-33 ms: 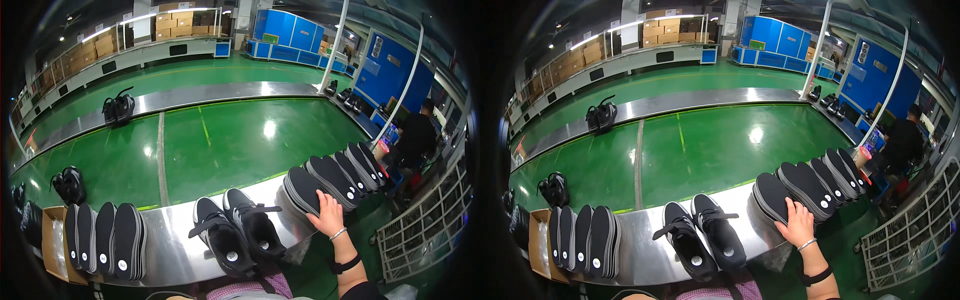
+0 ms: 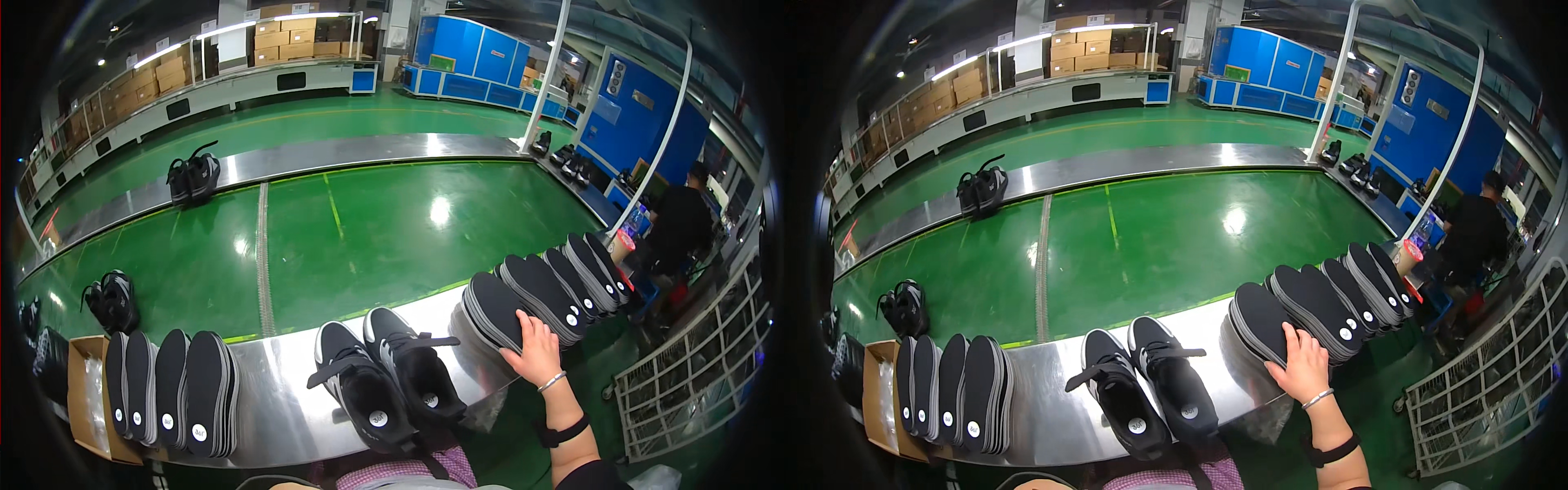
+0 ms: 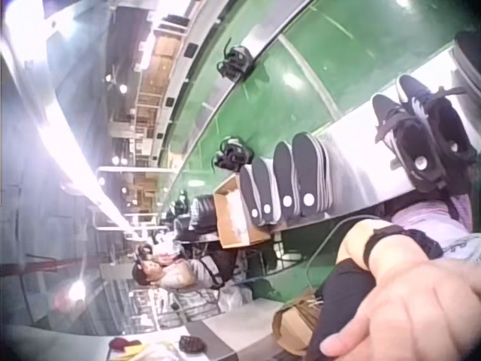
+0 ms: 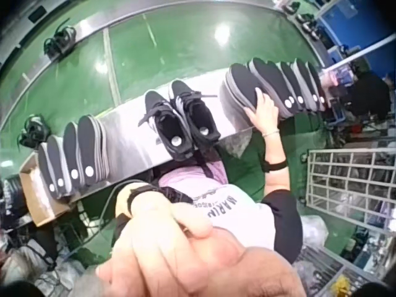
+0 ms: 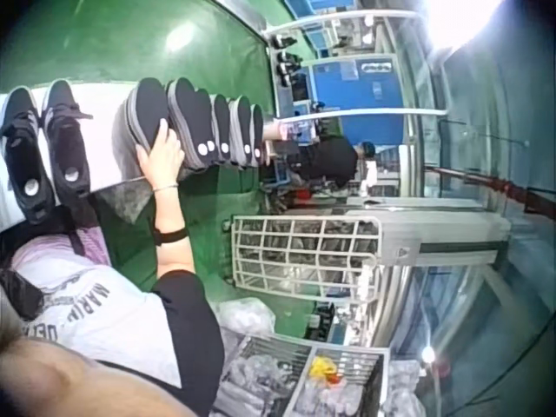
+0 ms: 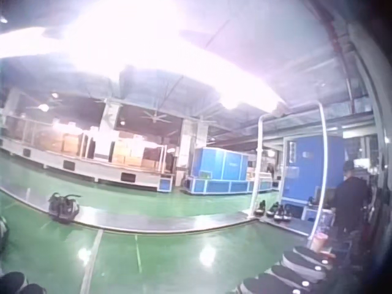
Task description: Insert insoles into finished shoes on a conveyor belt assembly line.
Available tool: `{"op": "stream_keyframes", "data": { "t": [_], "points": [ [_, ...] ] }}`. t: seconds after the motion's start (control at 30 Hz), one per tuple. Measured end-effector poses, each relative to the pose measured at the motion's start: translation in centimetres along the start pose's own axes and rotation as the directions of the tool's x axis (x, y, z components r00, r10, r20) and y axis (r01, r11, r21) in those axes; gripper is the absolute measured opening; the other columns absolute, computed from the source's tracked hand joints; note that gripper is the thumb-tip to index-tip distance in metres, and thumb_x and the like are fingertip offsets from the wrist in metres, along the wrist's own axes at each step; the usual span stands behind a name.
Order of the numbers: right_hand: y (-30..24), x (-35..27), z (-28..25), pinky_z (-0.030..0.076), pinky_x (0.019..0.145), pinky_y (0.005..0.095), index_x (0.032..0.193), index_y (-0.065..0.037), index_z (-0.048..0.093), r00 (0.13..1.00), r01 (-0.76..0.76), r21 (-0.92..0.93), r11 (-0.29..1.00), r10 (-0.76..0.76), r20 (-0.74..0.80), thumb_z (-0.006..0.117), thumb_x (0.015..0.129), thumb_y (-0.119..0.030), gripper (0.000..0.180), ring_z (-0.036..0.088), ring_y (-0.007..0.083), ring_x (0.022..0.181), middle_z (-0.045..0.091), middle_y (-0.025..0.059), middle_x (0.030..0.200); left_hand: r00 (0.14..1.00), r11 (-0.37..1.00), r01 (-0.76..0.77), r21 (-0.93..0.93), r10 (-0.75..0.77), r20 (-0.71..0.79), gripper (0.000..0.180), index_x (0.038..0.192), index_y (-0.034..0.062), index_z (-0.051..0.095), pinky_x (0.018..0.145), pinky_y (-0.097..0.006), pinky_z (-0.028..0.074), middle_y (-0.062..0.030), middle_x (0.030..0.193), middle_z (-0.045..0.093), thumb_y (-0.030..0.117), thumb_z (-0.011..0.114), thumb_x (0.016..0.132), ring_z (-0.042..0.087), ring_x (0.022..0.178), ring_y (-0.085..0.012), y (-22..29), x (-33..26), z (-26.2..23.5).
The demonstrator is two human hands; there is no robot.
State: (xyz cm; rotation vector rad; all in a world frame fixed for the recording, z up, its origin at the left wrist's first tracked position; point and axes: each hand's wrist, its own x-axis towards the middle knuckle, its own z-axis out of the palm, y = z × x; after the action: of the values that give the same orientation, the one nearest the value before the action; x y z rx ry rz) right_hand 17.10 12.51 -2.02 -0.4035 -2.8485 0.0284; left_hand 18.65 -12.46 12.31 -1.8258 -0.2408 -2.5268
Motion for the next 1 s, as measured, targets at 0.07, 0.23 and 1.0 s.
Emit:
{"op": "stream_keyframes", "data": {
  "t": [0.07,0.23,1.0],
  "points": [
    [0.2,0.4,0.2,0.036,0.081,0.0405,0.127,-0.011,0.031,0.999,-0.024,0.021,0.999,0.023,0.047,0.068,0.063,-0.032,0.076,0.044,0.0286,0.101,0.044,0.0115,0.112,1.000,1.000,0.000,0.007,0.000,-0.015,0.090,0.104,-0.0197,0.045,0.097,-0.042,0.026,-0.0332,0.102,0.052,0.063,0.019,0.081,0.047,0.102,-0.0429,0.1,0.0,0.3],
    [0.7,1.0,0.5,0.038,0.079,0.0413,0.127,-0.011,0.031,0.995,-0.023,0.026,0.999,0.021,0.100,0.066,0.065,-0.035,0.075,0.046,0.0301,0.099,0.045,0.0127,0.111,0.995,1.000,0.021,0.021,-0.019,-0.093,0.090,0.103,-0.0197,0.046,0.098,-0.042,0.025,-0.0334,0.102,0.052,0.063,0.017,0.082,0.047,0.102,-0.0435,0.6,-0.4,-0.1],
    [0.6,0.9,0.7,0.037,0.081,0.0427,0.128,-0.011,0.029,0.997,-0.003,0.059,0.998,-0.002,0.080,0.066,0.066,-0.030,0.075,0.044,0.0309,0.103,0.045,0.0124,0.113,0.973,0.994,0.087,-0.066,-0.099,-0.207,0.027,0.077,-0.0105,0.057,0.051,-0.036,0.046,-0.0202,0.076,0.057,0.016,0.063,0.076,0.057,0.058,-0.0303,4.7,-1.7,-2.0]
  ]
}}
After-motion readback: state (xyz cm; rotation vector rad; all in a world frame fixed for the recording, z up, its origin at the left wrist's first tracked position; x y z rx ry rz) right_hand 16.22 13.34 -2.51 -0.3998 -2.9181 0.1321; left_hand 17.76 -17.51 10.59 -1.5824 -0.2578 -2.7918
